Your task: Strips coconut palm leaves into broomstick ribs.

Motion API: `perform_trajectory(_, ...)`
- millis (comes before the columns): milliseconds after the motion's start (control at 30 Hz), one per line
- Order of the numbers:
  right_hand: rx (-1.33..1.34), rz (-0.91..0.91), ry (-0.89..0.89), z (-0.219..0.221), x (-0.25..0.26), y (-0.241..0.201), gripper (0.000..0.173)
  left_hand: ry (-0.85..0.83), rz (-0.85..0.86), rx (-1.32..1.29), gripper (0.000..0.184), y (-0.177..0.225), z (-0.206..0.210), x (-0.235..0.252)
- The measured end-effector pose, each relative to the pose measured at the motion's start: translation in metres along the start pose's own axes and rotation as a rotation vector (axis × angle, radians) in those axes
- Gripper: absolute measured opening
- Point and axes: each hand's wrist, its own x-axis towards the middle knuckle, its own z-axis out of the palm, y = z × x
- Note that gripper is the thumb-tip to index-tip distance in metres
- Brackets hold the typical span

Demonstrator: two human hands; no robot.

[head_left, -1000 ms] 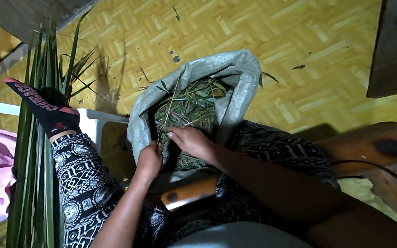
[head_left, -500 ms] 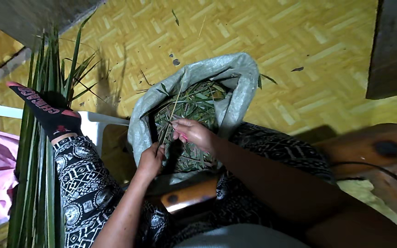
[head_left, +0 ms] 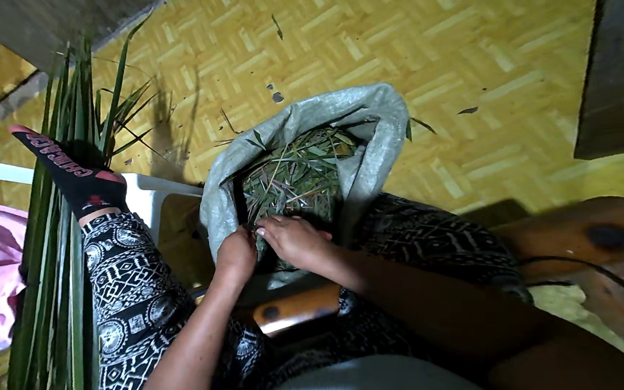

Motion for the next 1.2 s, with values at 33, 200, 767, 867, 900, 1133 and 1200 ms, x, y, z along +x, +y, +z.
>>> perform_trajectory(33,-0.018,0.025,-0.016,0.0,0.001,-0.001,0.044,-0.024,-0.019,0.027,0.038,0.003,0.0,-0.001)
perform_trajectory(200,-0.087,0.116,-0.044,-0.004,0.005,-0.003,0.046,-0.035,-0.042,0.124,0.039,0.014,0.0,-0.008)
perform_trajectory(767,-0.209,0.212,0.303,-0.016,0.024,0.028,0.04,0.028,0.002,0.136,0.04,0.009,0.0,-0.013)
perform_trajectory(867,-0.16,0.32,0.297,-0.034,0.026,0.032,0.043,0.037,0.008,0.111,0.039,0.005,-0.001,-0.015)
perform_trajectory(900,-0.118,0.341,0.312,-0.038,0.027,0.034,0.043,0.046,0.014,0.096,0.038,0.004,-0.002,-0.015)
perform_trajectory(1133,0.403,0.177,0.144,-0.026,0.022,0.029,0.037,0.061,0.108,-0.052,0.037,-0.006,0.0,-0.006)
perform_trajectory(1200,0.741,0.221,0.071,-0.017,0.021,0.028,0.035,0.05,0.136,-0.09,0.038,-0.008,0.002,-0.005)
